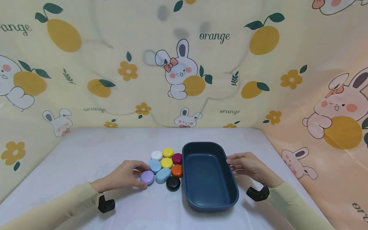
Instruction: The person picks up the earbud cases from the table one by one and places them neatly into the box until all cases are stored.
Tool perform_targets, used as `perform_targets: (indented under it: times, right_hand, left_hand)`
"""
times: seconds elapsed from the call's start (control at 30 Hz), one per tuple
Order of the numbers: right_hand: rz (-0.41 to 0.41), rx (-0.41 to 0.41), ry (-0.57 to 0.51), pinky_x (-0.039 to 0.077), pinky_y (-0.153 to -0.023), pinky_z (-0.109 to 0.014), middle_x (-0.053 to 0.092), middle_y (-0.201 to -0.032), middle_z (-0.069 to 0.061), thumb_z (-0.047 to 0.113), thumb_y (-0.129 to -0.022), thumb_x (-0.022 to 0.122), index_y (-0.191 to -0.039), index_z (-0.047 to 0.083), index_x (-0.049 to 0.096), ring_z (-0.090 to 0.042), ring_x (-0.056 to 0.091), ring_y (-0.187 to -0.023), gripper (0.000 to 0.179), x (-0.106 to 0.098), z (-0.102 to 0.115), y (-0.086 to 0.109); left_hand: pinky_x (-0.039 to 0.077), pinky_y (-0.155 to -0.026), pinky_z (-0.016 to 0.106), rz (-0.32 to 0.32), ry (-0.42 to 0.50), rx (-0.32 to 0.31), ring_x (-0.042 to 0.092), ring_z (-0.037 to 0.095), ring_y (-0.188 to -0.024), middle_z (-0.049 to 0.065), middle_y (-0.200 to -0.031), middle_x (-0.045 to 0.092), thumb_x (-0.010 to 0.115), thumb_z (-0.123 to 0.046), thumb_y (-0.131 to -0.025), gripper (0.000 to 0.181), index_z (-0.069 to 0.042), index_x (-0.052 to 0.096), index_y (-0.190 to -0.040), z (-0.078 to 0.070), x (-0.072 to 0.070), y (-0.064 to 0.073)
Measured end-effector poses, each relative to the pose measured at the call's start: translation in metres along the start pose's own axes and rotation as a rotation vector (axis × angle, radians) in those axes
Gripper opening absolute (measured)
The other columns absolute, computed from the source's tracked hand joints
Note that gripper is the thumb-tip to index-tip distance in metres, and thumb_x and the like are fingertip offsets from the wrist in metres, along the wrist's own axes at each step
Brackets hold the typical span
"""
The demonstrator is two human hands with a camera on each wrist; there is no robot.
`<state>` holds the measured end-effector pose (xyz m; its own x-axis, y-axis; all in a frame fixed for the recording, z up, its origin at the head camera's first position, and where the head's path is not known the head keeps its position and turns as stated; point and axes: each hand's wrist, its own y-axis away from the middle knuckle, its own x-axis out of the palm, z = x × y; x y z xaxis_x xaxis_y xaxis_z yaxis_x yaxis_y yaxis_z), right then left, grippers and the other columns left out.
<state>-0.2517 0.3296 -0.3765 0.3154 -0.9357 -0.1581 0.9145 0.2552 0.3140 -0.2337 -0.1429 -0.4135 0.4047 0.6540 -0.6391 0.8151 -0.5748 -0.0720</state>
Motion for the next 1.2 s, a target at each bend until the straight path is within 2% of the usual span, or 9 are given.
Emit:
perform_targets:
  times: [0.17,0.3,0.5,0.67,0.97,1.2]
  right_hand:
    - [0.003,0.01,-0.046,0.056,-0.073,-0.032,0.07,-0.093,-0.008,0.014,-0.096,0.065,-0.114,-0.002,0.069,-0.021,0.063,-0.079,0.024,-0.003,-0.005,0.0]
    - [0.012,0.011,-0.071,0.056,-0.074,-0.033,0.071,-0.094,-0.008,0.015,-0.096,0.065,-0.112,0.0,0.069,-0.021,0.065,-0.08,0.022,-0.006,-0.007,0.0]
    - [0.031,0.003,-0.113,0.057,-0.073,-0.032,0.07,-0.093,-0.009,0.012,-0.096,0.064,-0.11,0.001,0.07,-0.02,0.065,-0.078,0.018,-0.009,-0.003,-0.002]
    - [0.039,0.019,-0.148,0.057,-0.074,-0.033,0.07,-0.094,-0.009,0.01,-0.096,0.064,-0.108,0.001,0.07,-0.021,0.064,-0.079,0.016,-0.009,-0.003,-0.004]
    - [0.052,0.023,-0.159,0.056,-0.068,-0.03,0.069,-0.09,-0.008,0.009,-0.095,0.064,-0.105,0.002,0.07,-0.018,0.063,-0.075,0.013,-0.009,-0.004,-0.004]
    - [0.018,0.027,-0.154,0.055,-0.069,-0.031,0.07,-0.091,-0.009,0.007,-0.095,0.064,-0.105,0.001,0.071,-0.02,0.062,-0.076,0.013,-0.003,-0.009,-0.006]
  left_hand:
    - [0.053,-0.086,0.03,-0.028,0.019,0.013,0.061,0.015,-0.099,-0.001,-0.107,0.065,0.088,-0.018,-0.074,0.049,-0.004,0.066,-0.114,-0.01,-0.001,-0.002]
    - [0.054,-0.086,0.033,-0.074,0.045,0.04,0.062,0.016,-0.1,0.0,-0.109,0.065,0.086,-0.019,-0.076,0.048,-0.002,0.065,-0.116,-0.022,-0.001,-0.007]
    - [0.054,-0.086,0.038,-0.175,0.06,0.095,0.063,0.016,-0.099,0.0,-0.11,0.066,0.086,-0.02,-0.077,0.048,-0.004,0.065,-0.117,-0.049,-0.003,-0.024]
    - [0.054,-0.087,0.041,-0.207,0.094,0.115,0.064,0.018,-0.099,0.001,-0.11,0.066,0.086,-0.021,-0.077,0.048,-0.004,0.065,-0.117,-0.064,0.0,-0.04]
    - [0.055,-0.085,0.034,-0.203,0.109,0.13,0.063,0.017,-0.099,0.003,-0.111,0.065,0.084,-0.016,-0.079,0.047,-0.002,0.064,-0.12,-0.083,0.024,-0.076]
    - [0.055,-0.082,0.027,-0.176,0.083,0.15,0.064,0.014,-0.095,0.004,-0.112,0.064,0.083,-0.015,-0.081,0.047,-0.002,0.063,-0.122,-0.081,0.053,-0.1]
